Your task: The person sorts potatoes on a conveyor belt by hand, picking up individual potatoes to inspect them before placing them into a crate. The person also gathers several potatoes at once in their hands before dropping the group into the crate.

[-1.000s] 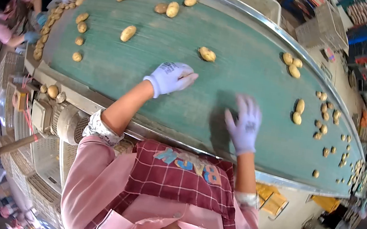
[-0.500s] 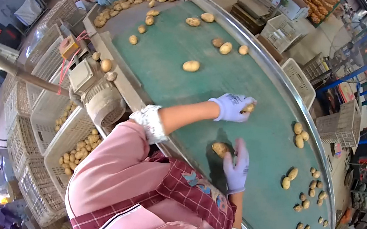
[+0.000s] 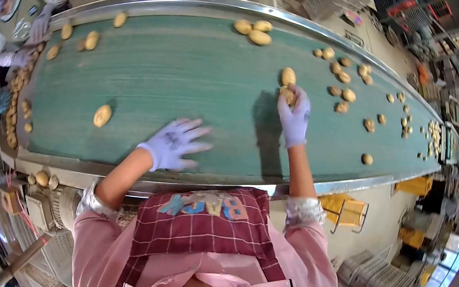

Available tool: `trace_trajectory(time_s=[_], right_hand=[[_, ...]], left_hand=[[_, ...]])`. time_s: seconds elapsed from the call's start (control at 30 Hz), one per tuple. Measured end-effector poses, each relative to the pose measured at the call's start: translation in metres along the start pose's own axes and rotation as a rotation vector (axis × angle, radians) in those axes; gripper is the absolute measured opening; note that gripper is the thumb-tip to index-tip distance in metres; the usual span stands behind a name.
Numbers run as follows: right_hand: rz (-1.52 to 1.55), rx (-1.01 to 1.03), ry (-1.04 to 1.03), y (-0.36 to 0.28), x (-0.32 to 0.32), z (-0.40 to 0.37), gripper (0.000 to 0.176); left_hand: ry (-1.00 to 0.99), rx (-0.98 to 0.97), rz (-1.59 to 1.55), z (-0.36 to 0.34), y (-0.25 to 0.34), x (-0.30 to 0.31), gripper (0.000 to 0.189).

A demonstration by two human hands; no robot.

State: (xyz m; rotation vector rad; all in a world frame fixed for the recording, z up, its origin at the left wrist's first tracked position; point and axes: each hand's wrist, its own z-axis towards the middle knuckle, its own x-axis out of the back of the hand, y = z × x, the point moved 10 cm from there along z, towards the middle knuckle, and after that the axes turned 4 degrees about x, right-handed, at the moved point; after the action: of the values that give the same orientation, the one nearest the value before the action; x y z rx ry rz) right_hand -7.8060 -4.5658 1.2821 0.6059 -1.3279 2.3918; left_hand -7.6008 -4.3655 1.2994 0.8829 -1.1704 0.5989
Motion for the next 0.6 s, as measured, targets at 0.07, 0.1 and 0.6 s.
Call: trace_trajectory(time_s=[0.07, 0.1, 0.6], right_hand=[[-0.194, 0.091, -0.034, 0.046, 0.000, -0.002, 0.021], [-0.075, 0.107, -0.143, 0.055, -0.009, -0.008, 0.019], [0.556, 1.097, -1.043, -0.228, -0.064, -0.194, 0.056]], left_hand=[[-0.091, 0.345, -0.076, -0.024, -0.047, -0.023, 0.040], [-0.108, 0.488, 0.070, -0.041, -0.071, -0.014, 0.042], [1.220, 1.158, 0.299, -0.122, 0.187, -0.002, 0.042]])
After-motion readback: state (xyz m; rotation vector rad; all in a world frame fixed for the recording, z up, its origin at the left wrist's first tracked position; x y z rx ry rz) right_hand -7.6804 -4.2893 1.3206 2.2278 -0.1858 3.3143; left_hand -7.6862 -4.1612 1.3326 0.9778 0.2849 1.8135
